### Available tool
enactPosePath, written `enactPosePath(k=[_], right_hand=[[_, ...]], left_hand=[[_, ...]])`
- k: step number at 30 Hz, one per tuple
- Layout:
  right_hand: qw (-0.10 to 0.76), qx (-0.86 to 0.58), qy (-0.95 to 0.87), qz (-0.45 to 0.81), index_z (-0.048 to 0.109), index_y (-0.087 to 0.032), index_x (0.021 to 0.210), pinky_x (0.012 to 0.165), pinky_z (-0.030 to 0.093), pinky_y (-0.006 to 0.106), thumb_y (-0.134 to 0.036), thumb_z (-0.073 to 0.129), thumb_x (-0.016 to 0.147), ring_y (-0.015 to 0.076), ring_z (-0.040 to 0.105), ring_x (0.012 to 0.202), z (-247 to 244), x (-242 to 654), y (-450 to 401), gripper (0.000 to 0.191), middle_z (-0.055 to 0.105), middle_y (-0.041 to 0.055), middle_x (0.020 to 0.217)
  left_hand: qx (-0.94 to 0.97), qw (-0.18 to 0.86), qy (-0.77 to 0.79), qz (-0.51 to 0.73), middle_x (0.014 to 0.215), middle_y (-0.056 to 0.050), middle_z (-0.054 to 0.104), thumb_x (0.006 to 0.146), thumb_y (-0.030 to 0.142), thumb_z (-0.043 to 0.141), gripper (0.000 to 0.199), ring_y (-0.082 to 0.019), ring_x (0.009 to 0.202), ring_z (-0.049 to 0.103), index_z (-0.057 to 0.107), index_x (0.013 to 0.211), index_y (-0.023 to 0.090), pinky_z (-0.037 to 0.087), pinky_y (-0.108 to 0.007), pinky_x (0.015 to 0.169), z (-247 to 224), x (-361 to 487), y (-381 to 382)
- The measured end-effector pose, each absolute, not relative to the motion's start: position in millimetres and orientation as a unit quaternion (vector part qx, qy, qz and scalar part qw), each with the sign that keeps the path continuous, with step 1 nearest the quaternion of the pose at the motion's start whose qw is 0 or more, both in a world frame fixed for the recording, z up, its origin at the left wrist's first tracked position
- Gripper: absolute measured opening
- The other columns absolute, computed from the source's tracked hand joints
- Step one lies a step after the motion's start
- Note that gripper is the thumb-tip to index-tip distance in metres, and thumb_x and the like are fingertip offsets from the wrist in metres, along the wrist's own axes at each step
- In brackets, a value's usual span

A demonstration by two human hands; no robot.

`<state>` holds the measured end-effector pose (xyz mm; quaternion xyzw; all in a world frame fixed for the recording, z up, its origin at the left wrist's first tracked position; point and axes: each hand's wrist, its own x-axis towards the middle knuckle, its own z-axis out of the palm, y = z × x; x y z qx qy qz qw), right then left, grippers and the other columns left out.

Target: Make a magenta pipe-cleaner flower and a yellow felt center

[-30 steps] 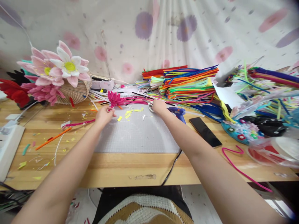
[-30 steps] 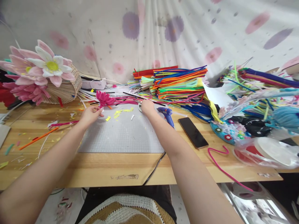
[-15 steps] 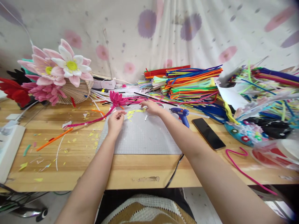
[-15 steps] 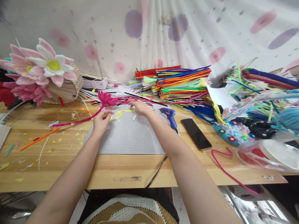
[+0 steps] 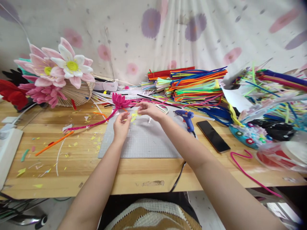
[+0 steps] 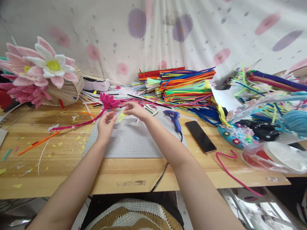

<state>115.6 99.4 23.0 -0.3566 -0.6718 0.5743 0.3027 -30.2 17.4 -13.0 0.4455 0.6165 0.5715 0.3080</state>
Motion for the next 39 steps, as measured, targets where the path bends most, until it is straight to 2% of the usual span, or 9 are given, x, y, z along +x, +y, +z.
enactPosePath(k=[2, 5, 10, 14, 20, 23, 27, 31, 39], right_hand=[[0.313, -0.333, -0.623, 0.635, 0.054, -0.016, 0.096, 0.067, 0.047, 0.023, -0.011, 0.060, 0.064, 0.0083, 0.056, 0.066, 19.1, 100.9, 89.4, 0.033, 0.058, -0.0029, 0.073], [0.336, -0.326, -0.580, 0.667, 0.052, -0.016, 0.093, 0.066, 0.047, 0.023, -0.009, 0.061, 0.062, 0.0075, 0.055, 0.063, 11.5, 80.9, 79.4, 0.033, 0.057, -0.0045, 0.069], [0.384, -0.357, -0.586, 0.618, 0.048, -0.017, 0.090, 0.065, 0.046, 0.023, -0.010, 0.063, 0.060, 0.0075, 0.054, 0.062, 0.4, 59.8, 75.0, 0.034, 0.055, -0.0063, 0.066], [0.345, -0.384, -0.667, 0.538, 0.050, -0.017, 0.089, 0.064, 0.045, 0.023, -0.009, 0.063, 0.060, 0.0077, 0.054, 0.061, -5.2, 66.0, 84.7, 0.032, 0.055, -0.0050, 0.070], [0.229, -0.439, -0.816, 0.300, 0.056, -0.018, 0.095, 0.068, 0.041, 0.023, -0.008, 0.053, 0.067, 0.0107, 0.057, 0.072, -6.4, 91.8, 110.7, 0.029, 0.064, -0.0013, 0.080], [0.148, -0.424, -0.857, 0.252, 0.056, -0.018, 0.102, 0.067, 0.040, 0.022, -0.012, 0.057, 0.067, 0.0125, 0.058, 0.077, -4.1, 91.0, 114.7, 0.035, 0.066, 0.0001, 0.086], [0.095, -0.402, -0.886, 0.210, 0.057, -0.018, 0.105, 0.066, 0.038, 0.023, -0.012, 0.057, 0.066, 0.0141, 0.057, 0.078, -2.0, 83.2, 112.5, 0.039, 0.066, 0.0024, 0.089], [0.086, -0.414, -0.881, 0.212, 0.056, -0.017, 0.106, 0.064, 0.038, 0.022, -0.010, 0.053, 0.068, 0.0131, 0.055, 0.073, -1.2, 85.8, 110.3, 0.039, 0.065, 0.0018, 0.085], [0.149, -0.447, -0.838, 0.273, 0.053, -0.018, 0.106, 0.063, 0.038, 0.021, -0.010, 0.052, 0.070, 0.0104, 0.055, 0.069, -4.0, 99.1, 109.9, 0.037, 0.063, -0.0011, 0.081]], left_hand=[[0.414, 0.363, 0.586, 0.594, 0.112, -0.009, 0.063, 0.074, 0.031, 0.057, 0.033, -0.018, 0.104, 0.058, 0.060, 0.103, 0.016, 0.047, -0.028, 0.085, -11.3, -25.4, 17.0], [0.352, 0.439, 0.520, 0.643, 0.102, -0.010, 0.067, 0.070, 0.035, 0.061, 0.032, -0.020, 0.098, 0.061, 0.066, 0.093, 0.013, 0.047, -0.032, 0.087, -10.1, -23.4, 17.1], [0.261, 0.437, 0.491, 0.707, 0.082, -0.006, 0.070, 0.066, 0.029, 0.066, 0.021, -0.016, 0.080, 0.064, 0.068, 0.078, 0.012, 0.049, -0.032, 0.082, -9.1, -27.9, 19.2], [0.223, 0.414, 0.510, 0.721, 0.077, -0.005, 0.068, 0.074, 0.023, 0.058, 0.013, -0.013, 0.072, 0.065, 0.066, 0.075, 0.012, 0.051, -0.029, 0.075, -6.3, -34.7, 20.9], [0.201, 0.448, 0.508, 0.708, 0.085, -0.008, 0.068, 0.078, 0.019, 0.054, 0.011, -0.013, 0.072, 0.066, 0.062, 0.076, 0.011, 0.052, -0.031, 0.076, -3.6, -43.8, 20.7], [0.203, 0.466, 0.505, 0.698, 0.082, -0.008, 0.067, 0.078, 0.017, 0.053, 0.011, -0.014, 0.072, 0.066, 0.062, 0.076, 0.011, 0.052, -0.033, 0.078, -4.4, -45.1, 20.5], [0.204, 0.478, 0.512, 0.684, 0.078, -0.007, 0.067, 0.077, 0.017, 0.053, 0.011, -0.014, 0.072, 0.066, 0.062, 0.075, 0.011, 0.052, -0.034, 0.080, -5.2, -46.3, 20.8], [0.203, 0.502, 0.520, 0.660, 0.073, -0.006, 0.066, 0.075, 0.016, 0.055, 0.009, -0.015, 0.072, 0.066, 0.061, 0.072, 0.010, 0.051, -0.033, 0.080, -4.2, -47.3, 20.6], [0.210, 0.527, 0.507, 0.649, 0.078, -0.009, 0.067, 0.079, 0.018, 0.052, 0.013, -0.016, 0.077, 0.066, 0.061, 0.073, 0.010, 0.050, -0.035, 0.084, -1.6, -42.5, 18.7]])
